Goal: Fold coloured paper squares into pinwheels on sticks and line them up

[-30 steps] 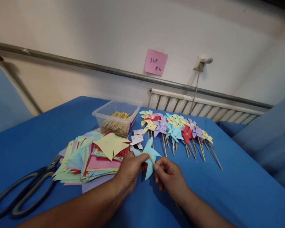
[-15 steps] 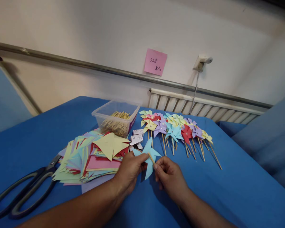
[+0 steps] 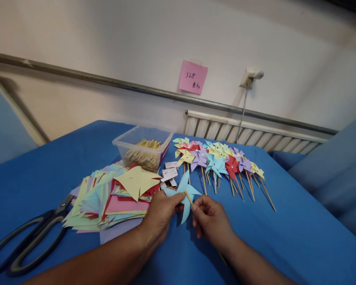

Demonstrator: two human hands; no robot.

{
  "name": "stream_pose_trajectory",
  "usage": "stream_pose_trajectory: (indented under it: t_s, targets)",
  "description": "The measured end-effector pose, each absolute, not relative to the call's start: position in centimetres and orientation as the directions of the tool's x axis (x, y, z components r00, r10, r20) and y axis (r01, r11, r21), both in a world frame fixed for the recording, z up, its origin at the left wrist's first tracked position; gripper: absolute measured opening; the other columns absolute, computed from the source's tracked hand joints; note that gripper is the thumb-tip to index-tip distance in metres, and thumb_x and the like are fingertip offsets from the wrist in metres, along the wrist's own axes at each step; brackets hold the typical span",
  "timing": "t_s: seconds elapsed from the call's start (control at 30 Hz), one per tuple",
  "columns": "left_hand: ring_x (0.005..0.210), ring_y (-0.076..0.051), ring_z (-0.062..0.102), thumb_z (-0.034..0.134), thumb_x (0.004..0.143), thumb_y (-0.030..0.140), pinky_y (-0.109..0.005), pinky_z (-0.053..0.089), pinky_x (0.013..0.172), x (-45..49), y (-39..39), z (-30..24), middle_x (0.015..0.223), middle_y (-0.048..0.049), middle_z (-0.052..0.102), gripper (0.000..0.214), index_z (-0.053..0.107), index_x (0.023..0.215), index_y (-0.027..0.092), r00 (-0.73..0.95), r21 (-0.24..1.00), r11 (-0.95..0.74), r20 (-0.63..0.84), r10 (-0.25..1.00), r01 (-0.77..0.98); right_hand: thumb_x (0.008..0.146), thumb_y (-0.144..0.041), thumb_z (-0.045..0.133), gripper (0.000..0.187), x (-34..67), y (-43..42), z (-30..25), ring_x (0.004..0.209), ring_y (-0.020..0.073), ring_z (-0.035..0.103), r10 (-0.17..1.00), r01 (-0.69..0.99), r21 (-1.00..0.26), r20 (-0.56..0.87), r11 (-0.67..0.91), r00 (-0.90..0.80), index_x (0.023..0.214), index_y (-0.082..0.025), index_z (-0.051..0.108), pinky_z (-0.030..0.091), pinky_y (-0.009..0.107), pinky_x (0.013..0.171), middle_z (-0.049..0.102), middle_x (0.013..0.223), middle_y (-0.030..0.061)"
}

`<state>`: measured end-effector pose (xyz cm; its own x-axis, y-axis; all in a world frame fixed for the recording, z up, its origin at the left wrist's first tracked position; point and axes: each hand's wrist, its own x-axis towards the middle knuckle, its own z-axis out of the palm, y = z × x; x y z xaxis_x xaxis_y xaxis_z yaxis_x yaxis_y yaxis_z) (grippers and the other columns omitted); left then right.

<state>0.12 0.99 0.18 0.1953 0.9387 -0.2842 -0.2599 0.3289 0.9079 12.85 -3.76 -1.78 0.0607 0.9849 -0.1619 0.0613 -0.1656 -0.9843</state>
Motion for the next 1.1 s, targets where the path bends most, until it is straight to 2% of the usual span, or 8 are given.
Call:
stream_pose_trajectory:
  t_s: [0.47, 0.67, 0.83, 1.1]
  targets:
    - [0.050, -0.012, 0.053, 0.072, 0.061, 0.026, -0.024, 0.041, 0.050, 0.07, 1.35, -0.74, 0.055, 0.0016, 0.059, 0.020, 0.058, 0.069, 0.015, 0.192, 0.935, 0.268, -0.226, 0.955, -0.234, 0.077, -0.052, 0.057, 0.035, 12.79, -3.60, -1.93, 0.030, 0.0067, 0.045, 0.981, 0.026, -0.981, -0.191, -0.192, 0.045, 0.073, -0.019, 0.046, 0.027, 0.014, 0.028, 0.053, 0.048, -0.0071]
    - [0.062, -0.015, 0.060, 0.072, 0.062, 0.022, -0.027, 0.048, 0.062, 0.07, 1.03, -0.27, 0.065, -0.0008, 0.064, 0.017, 0.058, 0.070, 0.015, 0.228, 0.896, 0.311, -0.246, 0.942, -0.316, 0.077, -0.054, 0.058, 0.039, 12.73, -3.78, -2.14, 0.038, 0.0074, 0.052, 0.986, 0.020, -0.989, -0.143, -0.145, 0.083, 0.079, -0.017, 0.049, 0.033, 0.015, 0.033, 0.057, 0.056, -0.0035]
    - [0.058, -0.012, 0.055, 0.068, 0.064, 0.020, -0.024, 0.046, 0.059, 0.16, 0.74, -0.19, 0.061, 0.0011, 0.060, 0.011, 0.058, 0.067, 0.015, 0.244, 0.899, 0.303, -0.232, 0.942, -0.315, 0.070, -0.056, 0.063, 0.043, 12.83, -3.47, -2.44, 0.034, 0.0075, 0.050, 0.979, -0.015, -0.984, -0.179, -0.178, 0.102, 0.075, -0.017, 0.048, 0.031, 0.014, 0.031, 0.057, 0.052, -0.0044]
    - [0.060, -0.014, 0.058, 0.069, 0.067, 0.022, -0.027, 0.047, 0.061, 0.06, 1.06, -0.41, 0.064, -0.0006, 0.062, 0.014, 0.057, 0.070, 0.015, 0.263, 0.893, 0.310, -0.228, 0.937, -0.328, 0.072, -0.053, 0.063, 0.040, 12.76, -3.50, -2.29, 0.034, 0.0070, 0.050, 0.979, -0.015, -0.983, -0.183, -0.183, 0.089, 0.072, -0.017, 0.047, 0.031, 0.013, 0.030, 0.057, 0.050, -0.0042]
